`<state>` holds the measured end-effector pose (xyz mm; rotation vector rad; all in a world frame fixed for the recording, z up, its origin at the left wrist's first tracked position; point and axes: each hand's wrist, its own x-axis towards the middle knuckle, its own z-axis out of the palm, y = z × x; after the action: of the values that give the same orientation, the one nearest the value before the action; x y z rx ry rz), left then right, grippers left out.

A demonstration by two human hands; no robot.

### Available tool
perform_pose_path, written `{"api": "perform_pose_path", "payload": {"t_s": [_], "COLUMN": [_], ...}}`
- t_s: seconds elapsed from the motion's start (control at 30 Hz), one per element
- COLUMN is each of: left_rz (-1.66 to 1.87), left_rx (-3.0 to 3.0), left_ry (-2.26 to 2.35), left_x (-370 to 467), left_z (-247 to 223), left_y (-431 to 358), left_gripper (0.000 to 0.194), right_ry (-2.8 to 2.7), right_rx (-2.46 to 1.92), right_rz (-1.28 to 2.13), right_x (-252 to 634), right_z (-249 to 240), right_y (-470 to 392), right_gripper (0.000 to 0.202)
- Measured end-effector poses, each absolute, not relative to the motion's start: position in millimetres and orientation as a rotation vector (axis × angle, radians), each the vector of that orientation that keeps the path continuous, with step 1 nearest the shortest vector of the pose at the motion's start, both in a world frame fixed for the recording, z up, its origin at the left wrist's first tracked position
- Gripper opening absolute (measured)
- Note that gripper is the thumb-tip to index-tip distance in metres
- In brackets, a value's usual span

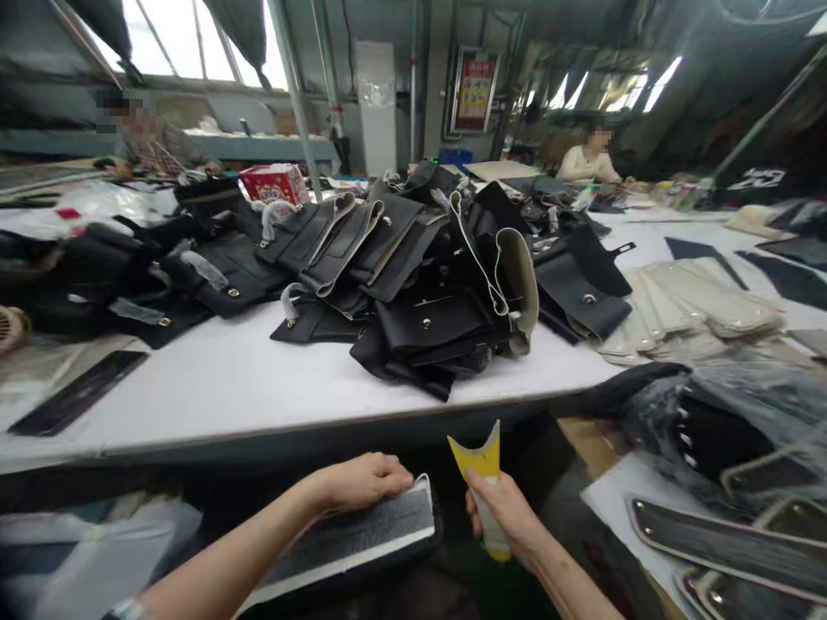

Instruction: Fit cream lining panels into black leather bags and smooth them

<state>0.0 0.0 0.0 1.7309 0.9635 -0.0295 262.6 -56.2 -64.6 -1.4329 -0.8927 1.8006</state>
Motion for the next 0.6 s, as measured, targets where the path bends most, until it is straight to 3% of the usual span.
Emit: {"api": "perform_pose_path", "payload": {"t_s": [0.07, 0.17, 0.23, 0.33, 0.43, 0.6], "left_rz": [-0.022, -0.001, 0.019, 0.055, 0.087, 0.154], "left_rx": [1.692, 1.641, 1.614, 1.584, 1.560, 1.556], "left_ry": [0.980, 1.016, 1.049, 1.096, 1.116, 1.123], "left_x": [0, 0, -2, -3, -2, 1], "left_z": [-2, -6, -7, -8, -6, 1], "left_y": [1, 2, 2, 1, 1, -2], "left_gripper": [0.038, 0.043, 0.053, 0.072, 0.089, 0.084], "right_ry": [-0.965, -1.358, -1.788, -2.201, -2.408, -2.800], "right_rx": [-1.325, -1.328, -1.495, -1.731, -1.734, -1.417], "right_rz": [2.159, 2.330, 2.048, 1.330, 0.883, 0.504], "right_x": [270, 276, 275, 272, 265, 242], "right_z": [-55, -45, -41, -33, -21, -4], "right_y": [-67, -68, -55, -26, 3, 30], "right_gripper": [0.049, 0.049, 0.056, 0.069, 0.068, 0.063]}}
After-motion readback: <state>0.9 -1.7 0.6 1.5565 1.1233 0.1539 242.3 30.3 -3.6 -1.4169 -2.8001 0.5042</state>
